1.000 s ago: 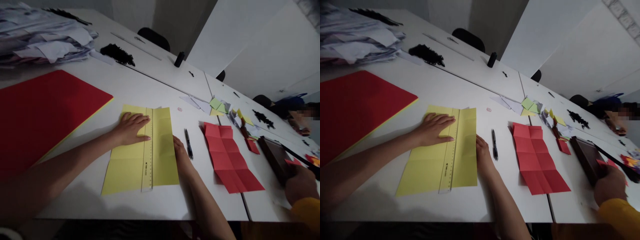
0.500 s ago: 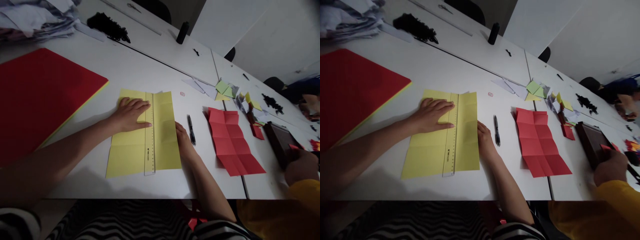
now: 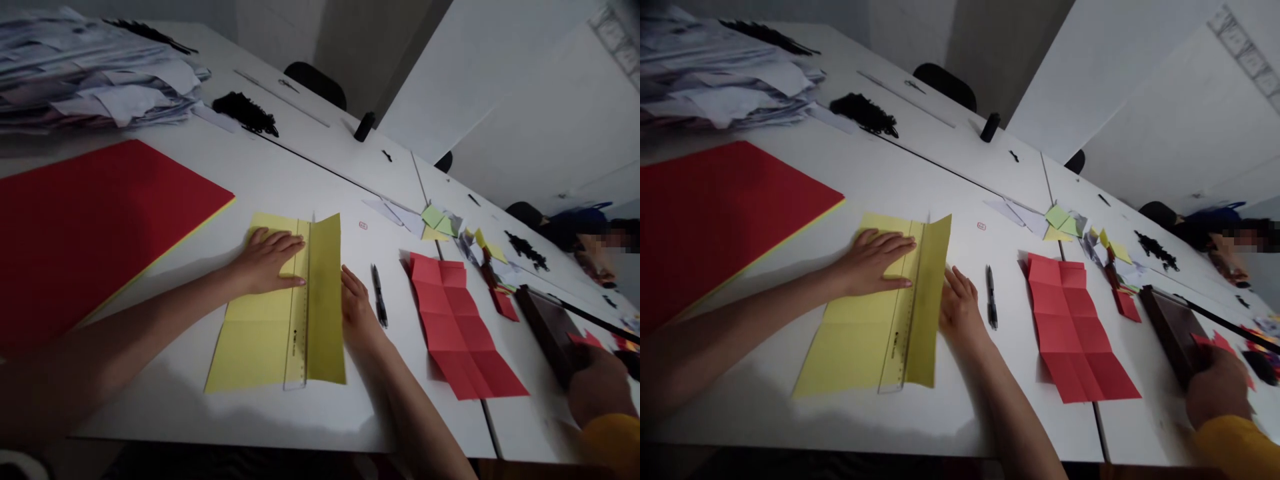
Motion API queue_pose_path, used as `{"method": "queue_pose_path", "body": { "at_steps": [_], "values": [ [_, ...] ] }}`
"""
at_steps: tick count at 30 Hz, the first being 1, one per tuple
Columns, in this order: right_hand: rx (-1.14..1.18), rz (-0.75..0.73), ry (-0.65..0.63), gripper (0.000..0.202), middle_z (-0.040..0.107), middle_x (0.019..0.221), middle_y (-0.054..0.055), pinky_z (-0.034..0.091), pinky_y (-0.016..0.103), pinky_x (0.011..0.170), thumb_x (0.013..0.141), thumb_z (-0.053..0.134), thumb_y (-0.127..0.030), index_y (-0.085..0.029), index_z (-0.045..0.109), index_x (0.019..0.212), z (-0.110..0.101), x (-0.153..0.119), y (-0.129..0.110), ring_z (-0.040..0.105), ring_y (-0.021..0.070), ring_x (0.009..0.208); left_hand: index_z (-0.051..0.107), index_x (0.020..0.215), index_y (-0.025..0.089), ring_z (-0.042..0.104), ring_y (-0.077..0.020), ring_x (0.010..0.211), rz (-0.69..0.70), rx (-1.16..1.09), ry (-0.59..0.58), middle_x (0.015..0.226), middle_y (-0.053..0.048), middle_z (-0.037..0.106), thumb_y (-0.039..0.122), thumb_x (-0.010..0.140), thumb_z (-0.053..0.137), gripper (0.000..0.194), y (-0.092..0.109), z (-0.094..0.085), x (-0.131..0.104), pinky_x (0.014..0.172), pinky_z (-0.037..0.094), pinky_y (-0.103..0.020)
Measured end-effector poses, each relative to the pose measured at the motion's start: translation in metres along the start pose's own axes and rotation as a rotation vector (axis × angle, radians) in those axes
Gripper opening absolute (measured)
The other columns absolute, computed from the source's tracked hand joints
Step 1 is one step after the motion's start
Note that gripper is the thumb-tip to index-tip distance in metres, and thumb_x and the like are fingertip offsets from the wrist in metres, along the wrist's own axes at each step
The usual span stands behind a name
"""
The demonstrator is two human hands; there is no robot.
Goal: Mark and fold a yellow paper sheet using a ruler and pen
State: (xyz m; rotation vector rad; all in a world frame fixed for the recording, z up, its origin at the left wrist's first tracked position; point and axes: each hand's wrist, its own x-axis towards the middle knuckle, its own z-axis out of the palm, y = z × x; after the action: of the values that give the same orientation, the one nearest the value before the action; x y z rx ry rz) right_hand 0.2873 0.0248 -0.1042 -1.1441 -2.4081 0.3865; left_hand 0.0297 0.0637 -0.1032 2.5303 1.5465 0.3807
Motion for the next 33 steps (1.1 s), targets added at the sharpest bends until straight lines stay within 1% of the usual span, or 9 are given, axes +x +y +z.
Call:
{"method": "queue_pose_path", "body": {
  "at_steps": [3, 7, 9, 12, 14, 17, 21, 28, 33],
  "values": [
    [-0.015, 0.012, -0.035, 0.051, 0.040, 0.149, 0.006, 0.027, 0.051, 0.113, 0.090, 0.046, -0.023, -0.027, 0.041, 0.141, 0.003, 0.008, -0.001, 0.029, 0.0273, 0.141, 0.036, 0.145, 0.027, 0.027, -0.0304, 0.139, -0.005, -0.021, 0.011, 0.151, -0.005, 0.037, 0.070, 0.082, 0.045, 0.077, 0.000, 0.001, -0.001, 0.112, 0.005, -0.047],
    [-0.036, 0.087, -0.031, 0.051, 0.047, 0.142, 0.005, 0.018, 0.056, 0.115, 0.091, 0.049, -0.028, -0.034, 0.041, 0.140, 0.014, 0.019, -0.003, 0.036, 0.0297, 0.136, 0.032, 0.147, 0.028, 0.025, -0.0303, 0.140, -0.012, -0.042, -0.005, 0.153, -0.004, 0.034, 0.071, 0.082, 0.044, 0.079, 0.000, 0.000, -0.002, 0.113, 0.004, -0.047],
    [-0.040, 0.095, -0.033, 0.053, 0.048, 0.141, 0.004, 0.012, 0.058, 0.117, 0.089, 0.053, -0.031, -0.037, 0.041, 0.140, 0.020, 0.023, -0.003, 0.030, 0.0320, 0.139, 0.030, 0.148, 0.029, 0.024, -0.0300, 0.141, -0.020, -0.041, -0.016, 0.153, -0.003, 0.033, 0.071, 0.082, 0.045, 0.079, 0.000, 0.000, -0.002, 0.113, 0.002, -0.047],
    [-0.044, 0.088, -0.046, 0.057, 0.041, 0.148, 0.003, 0.005, 0.061, 0.116, 0.089, 0.052, -0.028, -0.036, 0.036, 0.143, 0.024, 0.028, -0.008, 0.015, 0.0323, 0.145, 0.031, 0.148, 0.029, 0.023, -0.0302, 0.141, -0.022, -0.035, -0.015, 0.153, -0.002, 0.032, 0.071, 0.081, 0.046, 0.080, 0.001, 0.002, -0.001, 0.113, 0.001, -0.047],
    [-0.066, 0.087, -0.076, 0.059, 0.034, 0.152, 0.005, 0.005, 0.064, 0.115, 0.090, 0.046, -0.024, -0.031, 0.031, 0.147, 0.023, 0.031, -0.015, 0.009, 0.0321, 0.146, 0.032, 0.147, 0.029, 0.024, -0.0306, 0.141, -0.014, -0.030, 0.001, 0.152, -0.003, 0.034, 0.071, 0.081, 0.047, 0.080, 0.001, 0.003, 0.000, 0.113, 0.001, -0.047],
    [-0.113, 0.099, -0.131, 0.058, 0.030, 0.154, 0.006, 0.006, 0.065, 0.113, 0.090, 0.039, -0.019, -0.024, 0.033, 0.147, 0.020, 0.036, -0.024, 0.007, 0.0315, 0.147, 0.037, 0.145, 0.026, 0.027, -0.0310, 0.139, -0.002, -0.005, 0.013, 0.150, -0.005, 0.039, 0.070, 0.082, 0.047, 0.077, 0.001, 0.004, 0.001, 0.112, 0.002, -0.049],
    [-0.107, 0.120, -0.121, 0.057, 0.032, 0.154, 0.004, 0.006, 0.064, 0.113, 0.088, 0.034, -0.017, -0.024, 0.039, 0.144, 0.021, 0.041, -0.030, 0.011, 0.0293, 0.146, 0.045, 0.139, 0.021, 0.031, -0.0304, 0.136, 0.027, 0.040, 0.023, 0.146, -0.008, 0.044, 0.064, 0.084, 0.051, 0.069, 0.003, -0.001, -0.001, 0.112, 0.008, -0.049],
    [-0.053, 0.109, -0.104, 0.057, 0.037, 0.151, 0.003, 0.005, 0.069, 0.111, 0.086, 0.035, -0.017, -0.022, 0.043, 0.142, 0.022, 0.047, -0.024, 0.010, 0.0294, 0.146, 0.055, 0.127, 0.021, 0.038, -0.0279, 0.129, 0.044, 0.054, 0.064, 0.135, -0.004, 0.053, 0.036, 0.090, 0.051, 0.041, 0.011, -0.010, -0.006, 0.111, 0.011, -0.047],
    [-0.032, 0.174, -0.106, 0.053, 0.037, 0.151, 0.002, 0.007, 0.073, 0.108, 0.089, 0.032, -0.015, -0.023, 0.044, 0.140, 0.019, 0.049, -0.027, 0.008, 0.0284, 0.147, 0.056, 0.125, 0.019, 0.037, -0.0295, 0.131, 0.070, 0.052, 0.066, 0.137, -0.007, 0.052, 0.040, 0.089, 0.053, 0.043, 0.007, -0.006, -0.004, 0.109, 0.012, -0.048]
  ]
}}
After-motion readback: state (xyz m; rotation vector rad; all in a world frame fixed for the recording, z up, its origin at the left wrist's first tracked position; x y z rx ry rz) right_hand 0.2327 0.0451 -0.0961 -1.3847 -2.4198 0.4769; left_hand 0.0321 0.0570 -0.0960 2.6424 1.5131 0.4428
